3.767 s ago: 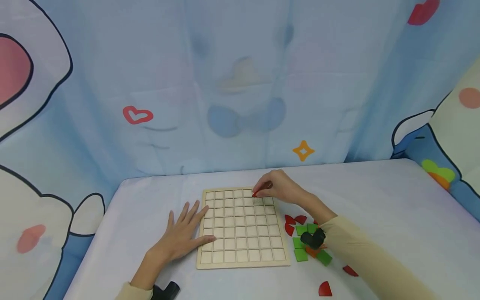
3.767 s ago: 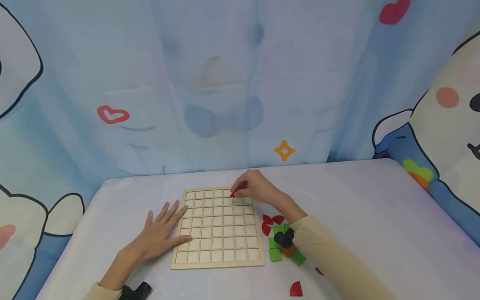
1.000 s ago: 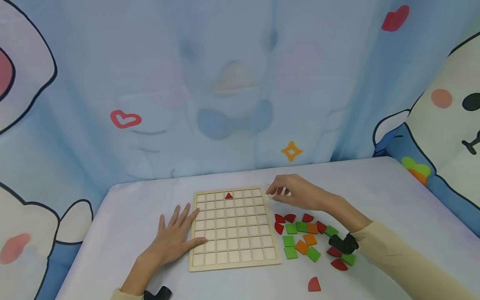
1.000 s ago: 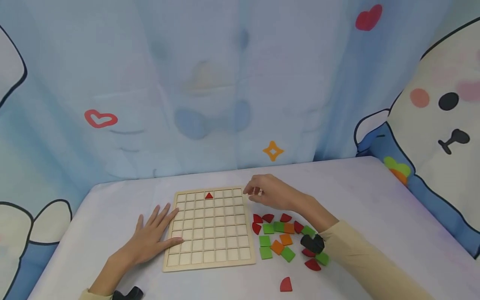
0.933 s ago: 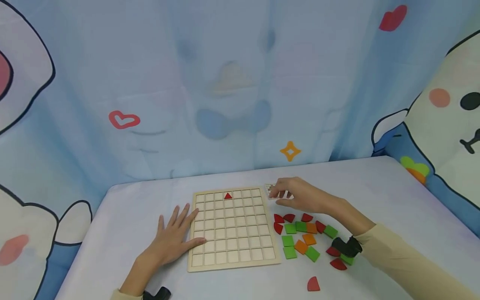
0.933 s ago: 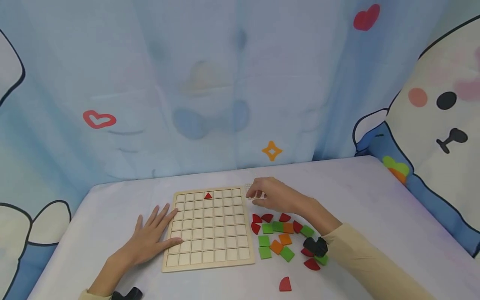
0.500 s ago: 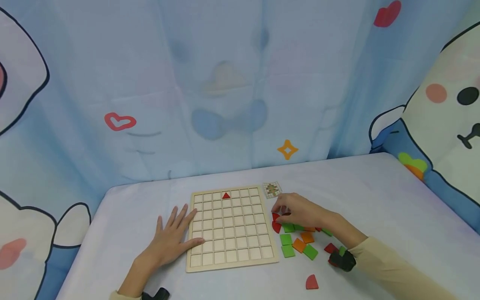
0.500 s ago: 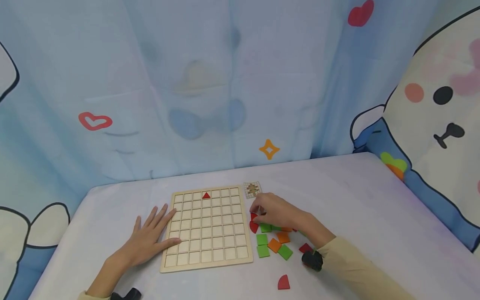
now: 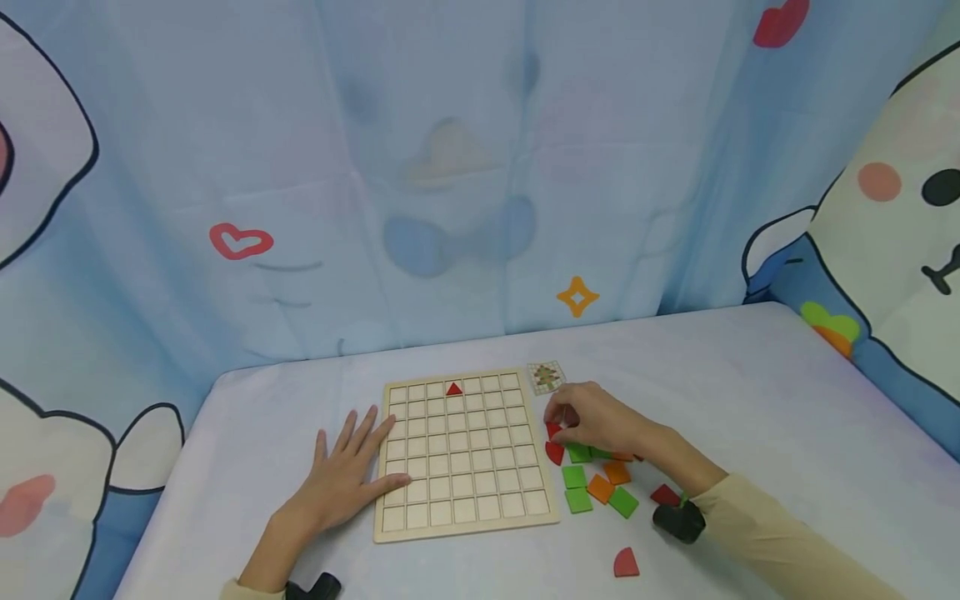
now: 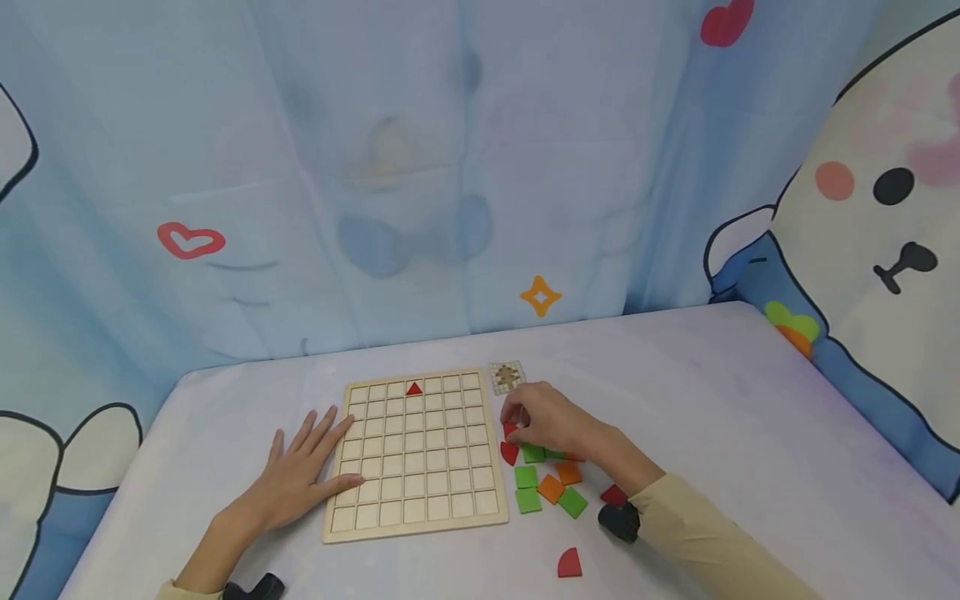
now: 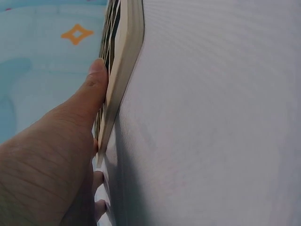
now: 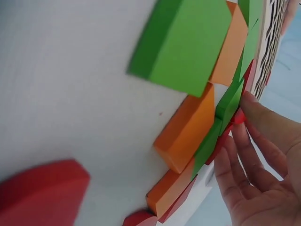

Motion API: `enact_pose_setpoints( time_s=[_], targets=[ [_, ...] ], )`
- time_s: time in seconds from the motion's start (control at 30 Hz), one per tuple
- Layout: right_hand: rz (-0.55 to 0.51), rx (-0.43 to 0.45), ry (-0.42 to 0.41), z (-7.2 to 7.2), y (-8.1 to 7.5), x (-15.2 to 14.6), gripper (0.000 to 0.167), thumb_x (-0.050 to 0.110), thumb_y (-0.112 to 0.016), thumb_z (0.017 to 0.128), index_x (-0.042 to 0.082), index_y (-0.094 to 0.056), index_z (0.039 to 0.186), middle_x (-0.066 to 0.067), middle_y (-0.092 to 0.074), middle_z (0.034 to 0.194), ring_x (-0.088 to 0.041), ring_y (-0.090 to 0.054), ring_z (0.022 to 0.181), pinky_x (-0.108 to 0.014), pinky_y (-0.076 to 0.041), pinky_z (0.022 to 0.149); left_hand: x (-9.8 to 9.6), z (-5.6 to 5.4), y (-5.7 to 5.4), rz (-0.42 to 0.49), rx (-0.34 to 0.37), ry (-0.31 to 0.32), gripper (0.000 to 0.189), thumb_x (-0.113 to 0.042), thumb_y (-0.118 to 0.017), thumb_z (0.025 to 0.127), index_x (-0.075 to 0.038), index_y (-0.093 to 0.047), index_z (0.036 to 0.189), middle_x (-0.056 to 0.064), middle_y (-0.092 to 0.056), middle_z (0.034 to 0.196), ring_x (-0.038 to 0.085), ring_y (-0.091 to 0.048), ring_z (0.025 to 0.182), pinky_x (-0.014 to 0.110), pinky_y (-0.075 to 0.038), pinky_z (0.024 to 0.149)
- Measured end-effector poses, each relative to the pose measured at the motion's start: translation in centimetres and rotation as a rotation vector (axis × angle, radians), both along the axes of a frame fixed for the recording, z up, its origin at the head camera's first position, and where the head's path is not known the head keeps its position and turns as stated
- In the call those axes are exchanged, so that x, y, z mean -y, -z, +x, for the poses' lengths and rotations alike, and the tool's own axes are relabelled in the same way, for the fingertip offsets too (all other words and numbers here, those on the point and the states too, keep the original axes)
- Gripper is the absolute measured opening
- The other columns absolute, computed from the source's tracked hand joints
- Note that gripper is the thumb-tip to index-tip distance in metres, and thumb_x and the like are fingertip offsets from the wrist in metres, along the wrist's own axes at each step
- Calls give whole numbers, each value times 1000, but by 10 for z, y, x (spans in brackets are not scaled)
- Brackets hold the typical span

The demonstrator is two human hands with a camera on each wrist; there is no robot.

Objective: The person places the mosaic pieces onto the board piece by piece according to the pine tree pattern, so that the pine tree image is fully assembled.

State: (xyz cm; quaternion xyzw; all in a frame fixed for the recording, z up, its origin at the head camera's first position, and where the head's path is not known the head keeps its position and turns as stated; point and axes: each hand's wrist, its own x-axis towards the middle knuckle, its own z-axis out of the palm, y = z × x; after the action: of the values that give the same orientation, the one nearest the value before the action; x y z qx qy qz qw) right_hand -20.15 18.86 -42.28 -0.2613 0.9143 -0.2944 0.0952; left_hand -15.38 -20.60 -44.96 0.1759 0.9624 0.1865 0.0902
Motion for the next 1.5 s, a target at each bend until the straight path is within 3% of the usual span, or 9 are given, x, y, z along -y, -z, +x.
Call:
enact_pose_setpoints(
  time_s=[0.27, 0.47, 0.77, 1.03, 1.13, 1.33, 1.5],
  targets=[
    [-96, -9, -1, 2, -1, -1, 17, 1, -87, 83, 10, -75, 90, 5, -67, 84, -11, -58, 77, -25, -56, 73, 0, 0, -1, -1, -1, -2, 90, -64, -60, 99, -19, -25, 169, 14, -11, 175, 42, -1, 160, 77, 6, 117],
    [-162, -31, -16, 2, -4, 0, 11, 1, -85, 86, 9, -81, 91, 5, -73, 90, -10, -62, 81, -26, -59, 76, 0, 0, 1, -1, -1, -2, 90, -64, -59, 99, -19, -24, 169, 13, -10, 175, 42, 0, 160, 77, 7, 117],
    [-284, -90, -108, -20, -7, 41, 11, -3, -81, 88, 3, -82, 98, -3, -75, 96, -18, -71, 89, -25, -60, 79, -1, 1, 3, 19, -3, -4, 90, -63, -61, 99, -19, -25, 168, 14, -11, 175, 42, -1, 160, 78, 6, 117],
    [-283, -59, -217, -35, -12, 100, 13, -7, -75, 92, -1, -81, 102, -10, -74, 99, -22, -73, 92, -22, -60, 79, -7, 2, 5, 8, 6, -2, 89, -65, -58, 99, -20, -24, 169, 12, -11, 175, 41, 0, 160, 78, 6, 117],
    [-247, -89, -240, -41, -12, 116, 14, -7, -73, 93, -1, -82, 103, -11, -74, 99, -23, -72, 94, -22, -59, 79, -8, 2, 5, 13, 7, -3, 89, -65, -58, 99, -21, -25, 169, 12, -11, 175, 41, 0, 160, 77, 6, 117],
    [-140, -132, -250, -49, -8, 133, 15, -9, -72, 94, -1, -82, 102, -11, -75, 100, -22, -71, 93, -21, -57, 78, -8, 3, 6, 31, -7, -2, 89, -65, -60, 99, -20, -27, 168, 12, -12, 175, 42, -2, 160, 77, 5, 117],
    [-114, -155, -290, -54, -4, 137, 15, -12, -72, 92, -4, -81, 101, -13, -76, 100, -23, -74, 93, -20, -58, 78, -6, 4, 5, 62, -42, 1, 90, -63, -63, 97, -17, -31, 167, 16, -17, 174, 45, -6, 159, 79, 3, 116]
  ],
)
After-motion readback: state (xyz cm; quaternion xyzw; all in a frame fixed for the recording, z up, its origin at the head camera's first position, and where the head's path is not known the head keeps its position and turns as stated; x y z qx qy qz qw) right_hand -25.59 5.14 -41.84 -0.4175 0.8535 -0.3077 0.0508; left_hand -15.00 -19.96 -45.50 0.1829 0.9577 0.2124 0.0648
